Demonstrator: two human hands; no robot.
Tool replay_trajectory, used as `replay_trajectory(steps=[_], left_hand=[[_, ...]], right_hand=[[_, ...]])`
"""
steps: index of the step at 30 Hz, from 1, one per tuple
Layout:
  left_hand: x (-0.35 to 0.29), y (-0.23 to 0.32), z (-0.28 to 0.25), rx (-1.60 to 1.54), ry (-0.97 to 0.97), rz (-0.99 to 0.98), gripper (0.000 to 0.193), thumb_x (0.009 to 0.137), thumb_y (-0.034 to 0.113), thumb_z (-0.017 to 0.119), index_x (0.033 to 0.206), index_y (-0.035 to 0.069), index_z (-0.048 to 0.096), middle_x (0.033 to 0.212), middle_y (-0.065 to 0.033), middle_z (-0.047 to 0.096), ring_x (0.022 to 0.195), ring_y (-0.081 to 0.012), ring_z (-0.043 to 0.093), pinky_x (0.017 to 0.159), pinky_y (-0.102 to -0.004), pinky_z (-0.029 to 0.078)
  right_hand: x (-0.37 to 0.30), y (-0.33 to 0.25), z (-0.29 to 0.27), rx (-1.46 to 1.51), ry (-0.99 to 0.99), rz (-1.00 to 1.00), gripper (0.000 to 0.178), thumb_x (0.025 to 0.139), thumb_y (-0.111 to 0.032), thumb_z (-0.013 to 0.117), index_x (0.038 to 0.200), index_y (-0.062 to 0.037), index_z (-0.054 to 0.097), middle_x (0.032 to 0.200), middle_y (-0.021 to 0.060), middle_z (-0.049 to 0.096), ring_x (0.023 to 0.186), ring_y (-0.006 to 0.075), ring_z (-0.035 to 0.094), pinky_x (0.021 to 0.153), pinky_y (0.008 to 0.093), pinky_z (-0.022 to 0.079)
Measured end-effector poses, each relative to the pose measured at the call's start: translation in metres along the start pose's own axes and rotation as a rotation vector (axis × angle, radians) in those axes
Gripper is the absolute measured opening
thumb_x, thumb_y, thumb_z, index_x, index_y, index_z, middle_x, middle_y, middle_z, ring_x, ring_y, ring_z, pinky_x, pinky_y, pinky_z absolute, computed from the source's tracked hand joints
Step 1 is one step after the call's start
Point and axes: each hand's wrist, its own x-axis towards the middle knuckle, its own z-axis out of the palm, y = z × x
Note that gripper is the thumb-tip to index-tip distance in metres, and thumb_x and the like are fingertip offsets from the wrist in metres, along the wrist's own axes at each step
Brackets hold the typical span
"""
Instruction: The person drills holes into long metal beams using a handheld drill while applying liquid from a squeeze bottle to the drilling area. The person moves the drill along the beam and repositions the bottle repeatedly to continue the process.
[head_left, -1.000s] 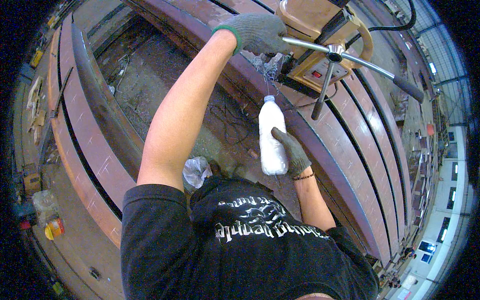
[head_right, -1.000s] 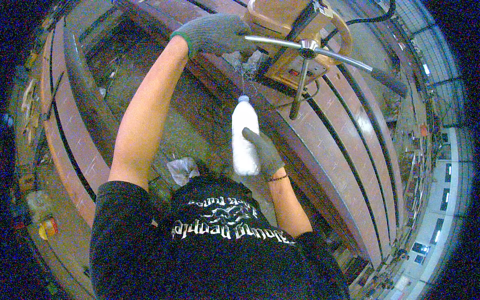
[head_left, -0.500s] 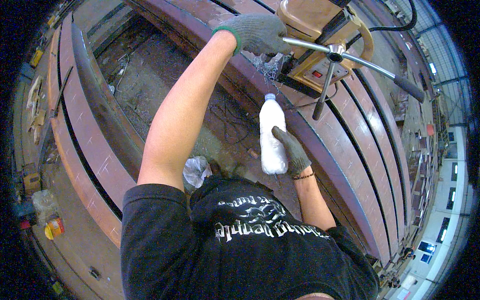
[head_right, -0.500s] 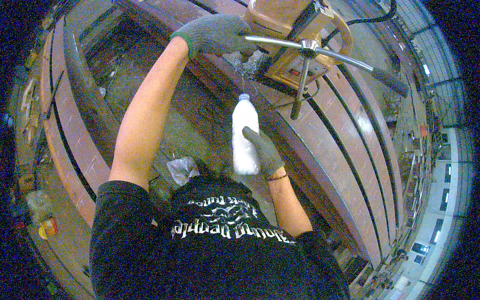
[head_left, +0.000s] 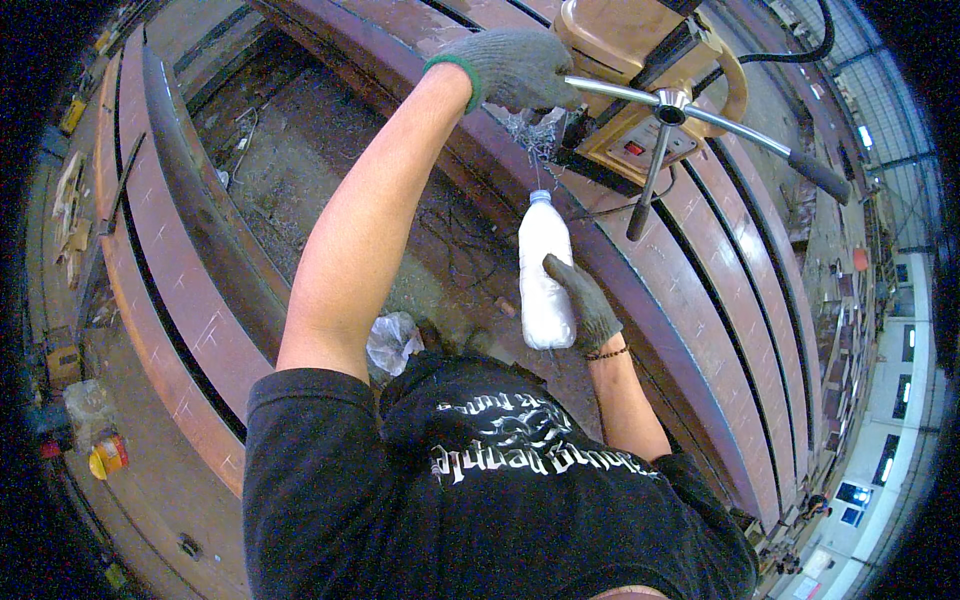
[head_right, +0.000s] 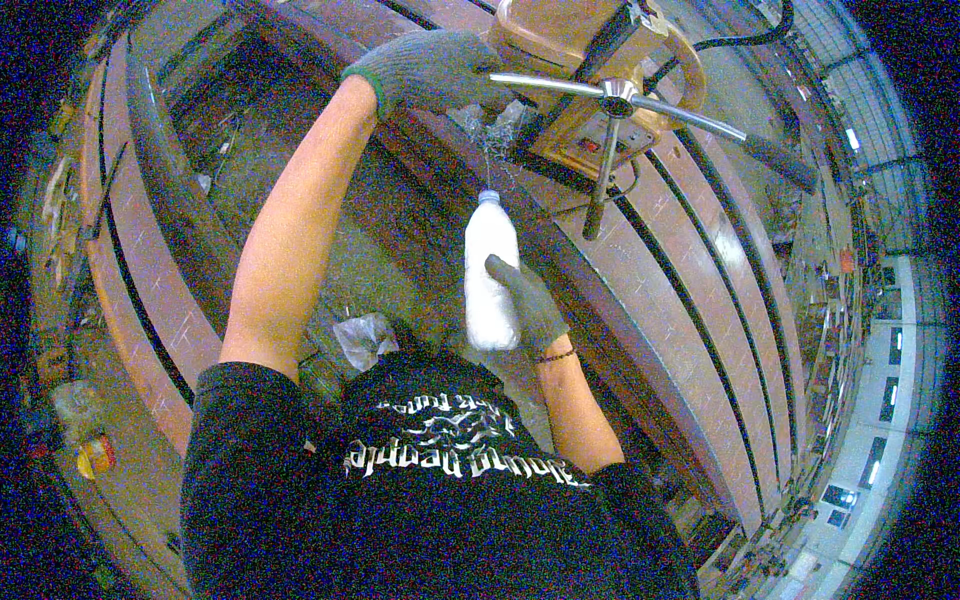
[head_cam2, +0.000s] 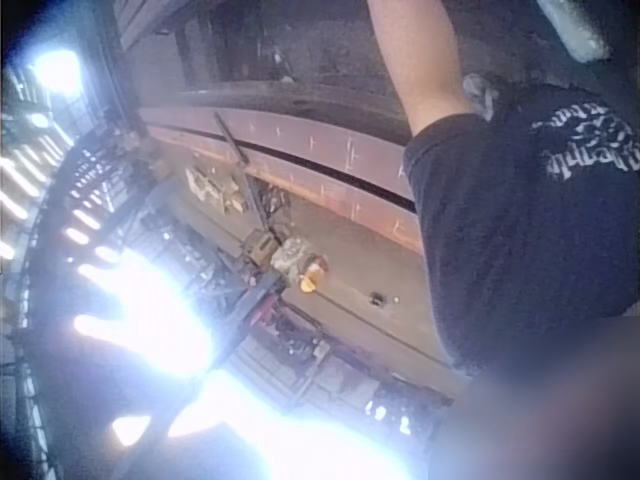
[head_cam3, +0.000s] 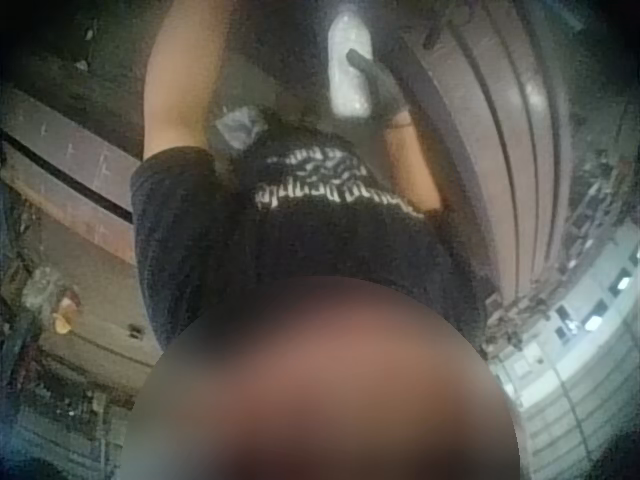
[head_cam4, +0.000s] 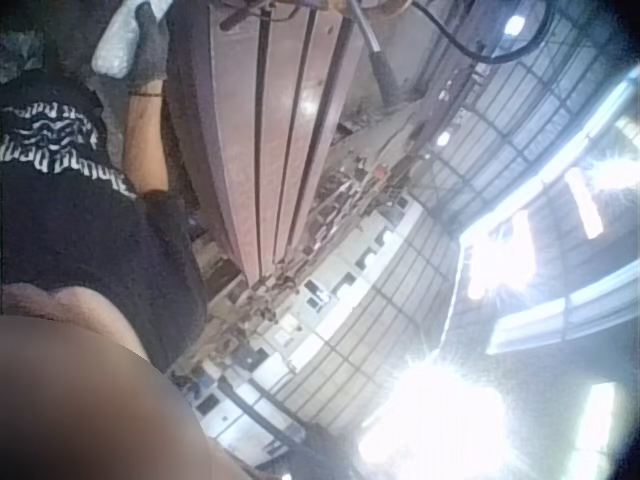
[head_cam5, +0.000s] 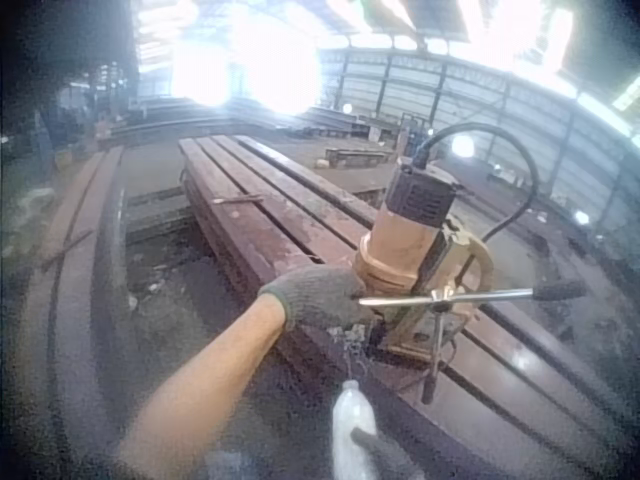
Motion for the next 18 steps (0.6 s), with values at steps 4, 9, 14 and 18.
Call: replay_trajectory(steps=[4,9,14,18], left_hand=[[-0.002,0.004,-0.002,0.01,-0.006,-0.018,0.052,0.089,0.055,0.062,0.082,0.004,0.074,0.065,-0.009,0.067,0.059,-0.0233,0.064,0.057,-0.0395,0.051],[-0.004,0.011,-0.01,0.064,-0.07,0.004,0.055,0.091,0.056,0.061,0.086,0.002,0.072,0.066,-0.0116,0.066,0.061,-0.0241,0.065,0.058,-0.0398,0.051],[-0.002,0.007,-0.002,0.008,-0.008,-0.032,0.061,0.095,0.06,0.055,0.09,0.001,0.073,0.068,-0.0133,0.067,0.062,-0.0274,0.065,0.062,-0.0428,0.051],[0.021,0.003,0.01,-0.109,0.012,-0.053,0.063,0.098,0.06,0.052,0.093,0.001,0.074,0.068,-0.0138,0.066,0.062,-0.0267,0.063,0.063,-0.0422,0.051]], right_hand=[[-0.004,-0.004,0.004,-0.045,0.035,0.014,0.049,0.093,-0.039,0.074,0.124,-0.0023,0.064,0.103,0.0074,0.072,0.085,0.0198,0.071,0.076,0.0353,0.06],[-0.004,-0.006,0.002,-0.047,0.014,0.003,0.05,0.094,-0.039,0.073,0.127,-0.002,0.063,0.105,0.0082,0.072,0.086,0.0202,0.071,0.077,0.0356,0.06],[-0.003,-0.005,0.001,0.011,0.013,-0.008,0.046,0.094,-0.039,0.073,0.125,-0.0057,0.065,0.103,0.004,0.071,0.085,0.0167,0.069,0.075,0.0327,0.058],[0.002,-0.016,-0.01,-0.004,0.009,-0.052,0.048,0.094,-0.037,0.072,0.128,-0.0054,0.063,0.104,0.0032,0.07,0.086,0.0161,0.068,0.076,0.0328,0.057]])
